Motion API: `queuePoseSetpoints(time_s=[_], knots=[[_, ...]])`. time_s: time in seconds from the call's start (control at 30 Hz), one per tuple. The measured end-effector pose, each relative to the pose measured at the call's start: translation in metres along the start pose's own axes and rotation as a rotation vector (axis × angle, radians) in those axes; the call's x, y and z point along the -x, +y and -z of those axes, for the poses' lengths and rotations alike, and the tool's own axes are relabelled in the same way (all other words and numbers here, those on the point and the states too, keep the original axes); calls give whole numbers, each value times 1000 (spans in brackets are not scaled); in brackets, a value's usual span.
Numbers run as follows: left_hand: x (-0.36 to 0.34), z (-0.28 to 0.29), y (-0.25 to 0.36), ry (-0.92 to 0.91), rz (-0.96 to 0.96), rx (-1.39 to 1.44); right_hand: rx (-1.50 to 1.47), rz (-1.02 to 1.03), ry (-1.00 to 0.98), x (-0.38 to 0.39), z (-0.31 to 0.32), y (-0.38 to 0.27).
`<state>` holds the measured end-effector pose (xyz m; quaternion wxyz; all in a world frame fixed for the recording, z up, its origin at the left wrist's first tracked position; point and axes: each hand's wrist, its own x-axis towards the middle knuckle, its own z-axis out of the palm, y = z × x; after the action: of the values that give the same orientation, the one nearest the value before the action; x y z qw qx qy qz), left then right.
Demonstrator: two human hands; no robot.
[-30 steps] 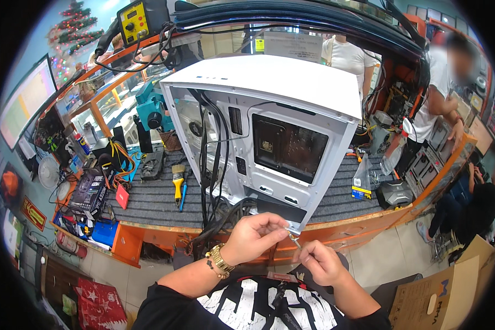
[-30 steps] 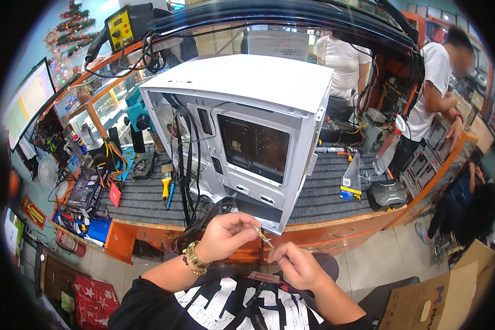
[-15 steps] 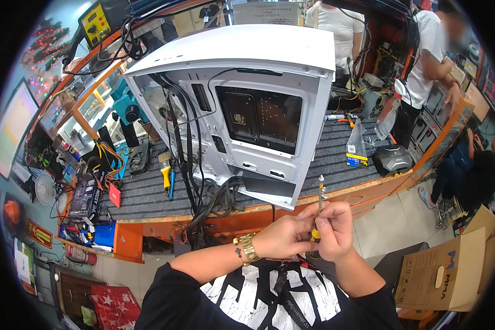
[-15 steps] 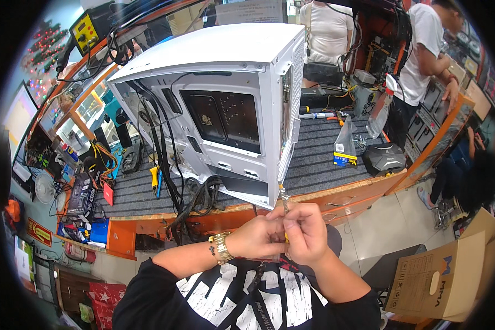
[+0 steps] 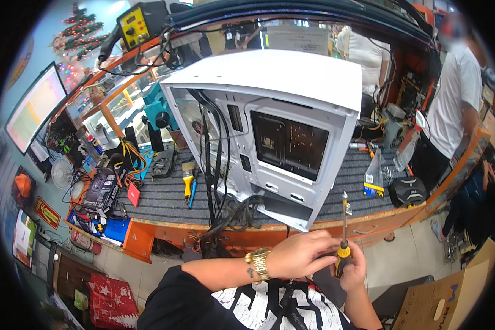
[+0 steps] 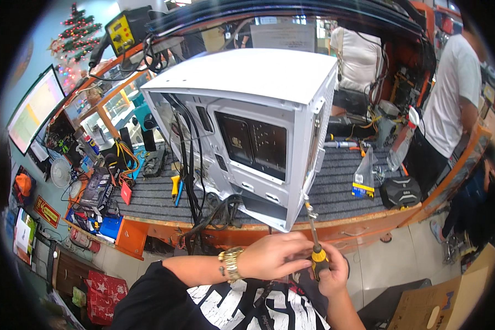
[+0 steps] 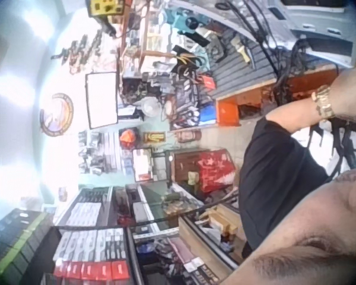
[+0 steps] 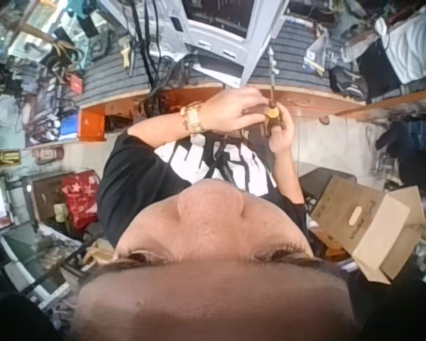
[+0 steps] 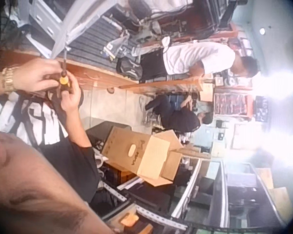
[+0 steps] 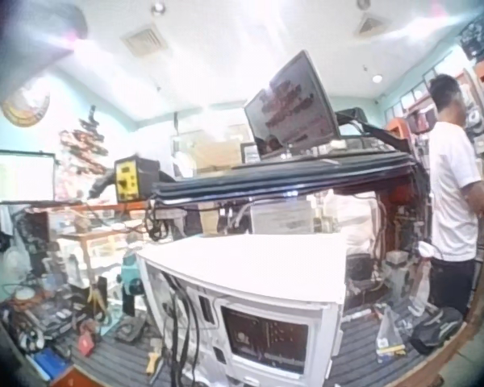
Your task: The person places a power supply unit into a computer case, secures it by driving screws through the rear panel using a screwdriver, and then organizes the internal power cables.
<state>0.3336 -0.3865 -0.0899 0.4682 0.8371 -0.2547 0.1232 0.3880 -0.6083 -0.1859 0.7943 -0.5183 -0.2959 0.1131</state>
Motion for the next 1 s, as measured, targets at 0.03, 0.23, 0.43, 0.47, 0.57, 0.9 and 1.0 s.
queuePoseSetpoints(time_s=[0.03,0.23,0.43,0.47,0.57,0.9,1.0], knots=[[6,12,1,51,44,-63,12,-29,17,5,8,0],[58,82,-24,569,185,-736,39,39,138,8,41,15],[53,82,-59,411,300,-866,6,11,195,-21,45,16],[52,82,-63,349,380,-812,-6,5,222,-25,43,16],[36,100,-66,224,531,-739,-8,16,208,-28,44,20],[40,103,-96,366,646,-550,118,-75,176,-36,79,4],[44,102,-122,404,669,-467,86,-138,263,-45,84,-2]])
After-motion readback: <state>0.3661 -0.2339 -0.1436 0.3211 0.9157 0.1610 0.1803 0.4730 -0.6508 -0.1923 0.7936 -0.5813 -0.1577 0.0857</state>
